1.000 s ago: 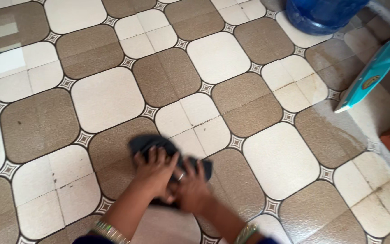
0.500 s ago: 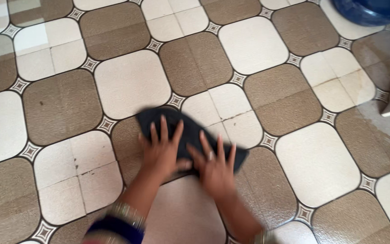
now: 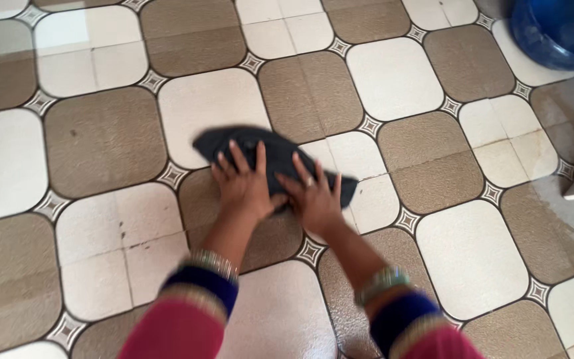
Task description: The person wipes a tiled floor using a dark cloth, moving across the surface to clean various sections. The person navigates around objects like water jugs and a shoe rack while continuing to wipe the floor.
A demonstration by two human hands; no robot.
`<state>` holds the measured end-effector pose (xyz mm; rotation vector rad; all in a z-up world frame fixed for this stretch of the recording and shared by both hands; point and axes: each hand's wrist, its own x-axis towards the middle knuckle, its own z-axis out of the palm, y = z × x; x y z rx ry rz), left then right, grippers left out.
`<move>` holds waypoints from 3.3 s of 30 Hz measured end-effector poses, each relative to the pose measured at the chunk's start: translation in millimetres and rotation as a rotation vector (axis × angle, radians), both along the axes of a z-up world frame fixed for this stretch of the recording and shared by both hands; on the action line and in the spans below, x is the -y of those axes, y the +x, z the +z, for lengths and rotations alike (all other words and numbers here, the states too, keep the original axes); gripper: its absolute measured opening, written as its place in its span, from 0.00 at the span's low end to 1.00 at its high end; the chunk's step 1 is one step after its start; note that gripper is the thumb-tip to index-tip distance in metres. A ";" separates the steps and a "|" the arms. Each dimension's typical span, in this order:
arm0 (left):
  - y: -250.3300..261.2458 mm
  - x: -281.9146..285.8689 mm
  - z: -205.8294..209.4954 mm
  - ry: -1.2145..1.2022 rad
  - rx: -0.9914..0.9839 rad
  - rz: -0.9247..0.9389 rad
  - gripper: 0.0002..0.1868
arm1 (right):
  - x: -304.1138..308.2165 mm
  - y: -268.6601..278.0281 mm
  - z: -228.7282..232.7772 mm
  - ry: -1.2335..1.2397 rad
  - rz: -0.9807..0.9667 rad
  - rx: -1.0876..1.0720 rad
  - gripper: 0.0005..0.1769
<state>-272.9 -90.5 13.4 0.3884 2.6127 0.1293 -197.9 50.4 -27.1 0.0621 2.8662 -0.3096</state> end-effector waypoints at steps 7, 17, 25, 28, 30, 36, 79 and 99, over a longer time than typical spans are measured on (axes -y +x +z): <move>178.3 104.5 -16.1 0.142 -0.166 0.046 0.67 | 84.5 176.0 -20.2 -0.021 0.231 -0.047 0.38; 144.4 129.9 -17.1 0.007 -0.023 0.063 0.69 | 102.7 136.4 2.5 -0.146 0.253 -0.045 0.42; -41.6 121.1 -19.0 -0.046 0.017 0.088 0.74 | 111.6 -48.3 48.0 -0.063 0.143 0.228 0.35; -81.3 113.2 -20.4 -0.090 0.045 0.119 0.76 | 112.6 -86.2 49.4 -0.049 0.115 0.271 0.35; -81.8 114.3 -24.1 -0.089 0.047 0.141 0.75 | 113.0 -93.9 45.8 -0.042 0.110 0.276 0.34; -41.2 115.3 -22.9 -0.026 -0.022 0.221 0.69 | 117.9 -68.1 35.9 -0.042 0.103 0.214 0.33; -29.9 155.0 -24.3 -0.086 0.021 0.278 0.73 | 151.7 -86.6 34.2 0.217 0.386 0.302 0.42; -173.9 240.1 -25.0 -0.101 0.031 0.559 0.65 | 241.6 -252.2 46.5 0.060 0.498 0.215 0.40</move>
